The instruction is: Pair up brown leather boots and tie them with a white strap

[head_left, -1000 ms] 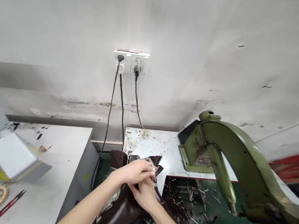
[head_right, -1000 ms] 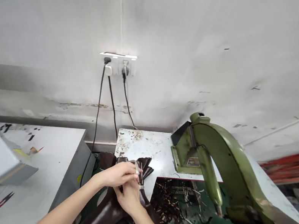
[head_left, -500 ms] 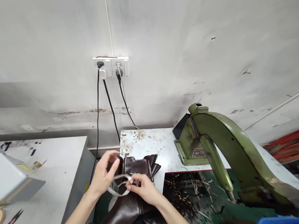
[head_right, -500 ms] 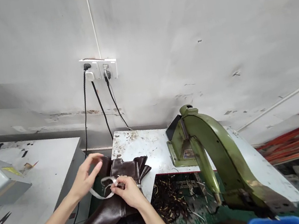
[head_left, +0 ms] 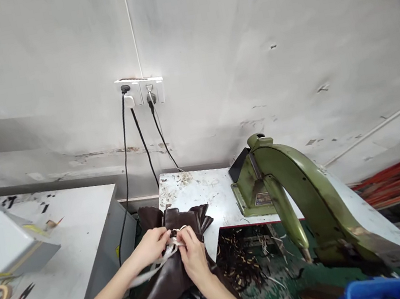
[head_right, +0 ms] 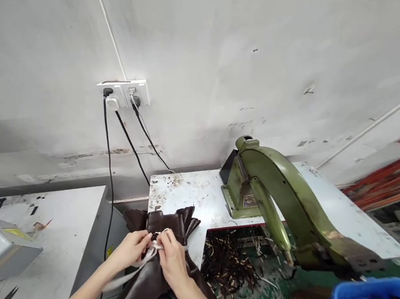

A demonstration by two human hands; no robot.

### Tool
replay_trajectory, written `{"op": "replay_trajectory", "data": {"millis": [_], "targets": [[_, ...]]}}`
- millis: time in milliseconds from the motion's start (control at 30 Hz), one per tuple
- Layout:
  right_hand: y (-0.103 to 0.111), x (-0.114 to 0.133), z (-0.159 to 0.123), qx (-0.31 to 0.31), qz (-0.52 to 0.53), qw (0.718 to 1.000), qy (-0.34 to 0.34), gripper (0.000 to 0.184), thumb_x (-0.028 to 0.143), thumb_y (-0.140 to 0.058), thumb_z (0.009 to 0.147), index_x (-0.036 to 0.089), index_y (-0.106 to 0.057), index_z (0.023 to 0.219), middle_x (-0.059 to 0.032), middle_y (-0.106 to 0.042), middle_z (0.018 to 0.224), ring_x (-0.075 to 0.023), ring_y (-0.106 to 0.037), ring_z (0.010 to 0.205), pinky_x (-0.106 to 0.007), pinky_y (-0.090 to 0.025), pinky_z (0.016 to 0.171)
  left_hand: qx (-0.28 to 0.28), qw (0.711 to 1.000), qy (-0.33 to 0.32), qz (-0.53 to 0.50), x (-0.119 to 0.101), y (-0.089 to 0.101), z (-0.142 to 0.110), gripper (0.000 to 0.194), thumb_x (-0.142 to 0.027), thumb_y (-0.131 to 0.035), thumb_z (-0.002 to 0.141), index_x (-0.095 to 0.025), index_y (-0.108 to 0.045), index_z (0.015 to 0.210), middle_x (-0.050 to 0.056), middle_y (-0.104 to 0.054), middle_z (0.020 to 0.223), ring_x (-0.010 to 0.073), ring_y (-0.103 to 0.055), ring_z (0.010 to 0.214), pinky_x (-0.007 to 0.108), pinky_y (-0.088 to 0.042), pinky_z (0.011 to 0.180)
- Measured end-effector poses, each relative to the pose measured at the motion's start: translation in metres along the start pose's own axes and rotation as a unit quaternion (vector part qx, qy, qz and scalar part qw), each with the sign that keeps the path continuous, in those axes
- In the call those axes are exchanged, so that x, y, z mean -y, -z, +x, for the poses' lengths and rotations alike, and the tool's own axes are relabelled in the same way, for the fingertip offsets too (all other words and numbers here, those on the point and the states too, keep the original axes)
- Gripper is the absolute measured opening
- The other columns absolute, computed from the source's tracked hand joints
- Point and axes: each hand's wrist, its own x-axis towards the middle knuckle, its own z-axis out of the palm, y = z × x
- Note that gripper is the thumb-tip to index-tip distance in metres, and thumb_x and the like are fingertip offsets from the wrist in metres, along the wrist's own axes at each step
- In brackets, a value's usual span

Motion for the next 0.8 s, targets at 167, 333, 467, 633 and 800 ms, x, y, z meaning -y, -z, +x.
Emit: {"op": "replay_trajectory", "data": {"millis": [167,333,467,633,800], "targets": [[-0.001,-0.001,0.002,-0.004,-0.02,1.0,0.006,0.012,0.008,-0.048,0.093,0.017,-0.056,0.093,-0.0005,-0.052,0.094,-0.0158,-0.053,0.081,-0.03,-0.041,0.072,0.088,0.992,0.023,-0.087,-0.003,0.001,0.0,0.035,-0.045,-0.048,0.102,-0.013,-0.061,0.097,-0.002,-0.057,0.072,0.0082,-0.05,0.052,0.022,-0.045,0.051],[0.0,-0.001,0.002,-0.005,-0.017,1.0,0.012,0.011,0.007,-0.049,0.092,0.017,-0.054,0.091,0.0002,-0.052,0.091,-0.015,-0.052,0.079,-0.03,-0.042,0.071,0.105,0.99,-0.044,-0.084,-0.01,0.012,0.0,0.03,-0.041,-0.053,0.1,-0.013,-0.063,0.1,-0.002,-0.057,0.076,0.0091,-0.05,0.056,0.023,-0.045,0.054],[0.002,-0.001,0.001,-0.012,-0.008,1.0,0.017,0.007,0.012,-0.05,0.094,0.017,-0.053,0.091,0.0003,-0.051,0.09,-0.0148,-0.052,0.078,-0.03,-0.043,0.07,0.095,0.985,-0.139,-0.026,-0.015,0.022,0.005,0.027,-0.039,-0.055,0.099,-0.014,-0.064,0.095,0.001,-0.061,0.085,0.014,-0.058,0.073,0.03,-0.051,0.069],[0.003,0.0,0.002,-0.018,0.003,1.0,0.017,0.007,0.014,-0.05,0.095,0.017,-0.052,0.089,0.0004,-0.05,0.089,-0.0147,-0.051,0.078,-0.03,-0.043,0.07,0.086,0.966,-0.227,0.084,-0.018,0.03,0.009,0.015,-0.028,-0.06,0.096,-0.014,-0.064,0.091,0.003,-0.062,0.094,0.0172,-0.059,0.087,0.037,-0.051,0.083],[0.002,-0.001,0.001,-0.015,0.015,1.0,0.015,0.006,0.012,-0.049,0.093,0.017,-0.053,0.092,-0.0005,-0.051,0.091,-0.0156,-0.052,0.08,-0.031,-0.044,0.073,0.01,0.949,-0.251,0.189,-0.02,0.028,0.005,0.01,-0.016,-0.053,0.097,-0.014,-0.061,0.091,0.001,-0.06,0.092,0.0147,-0.057,0.079,0.032,-0.05,0.075]]}}
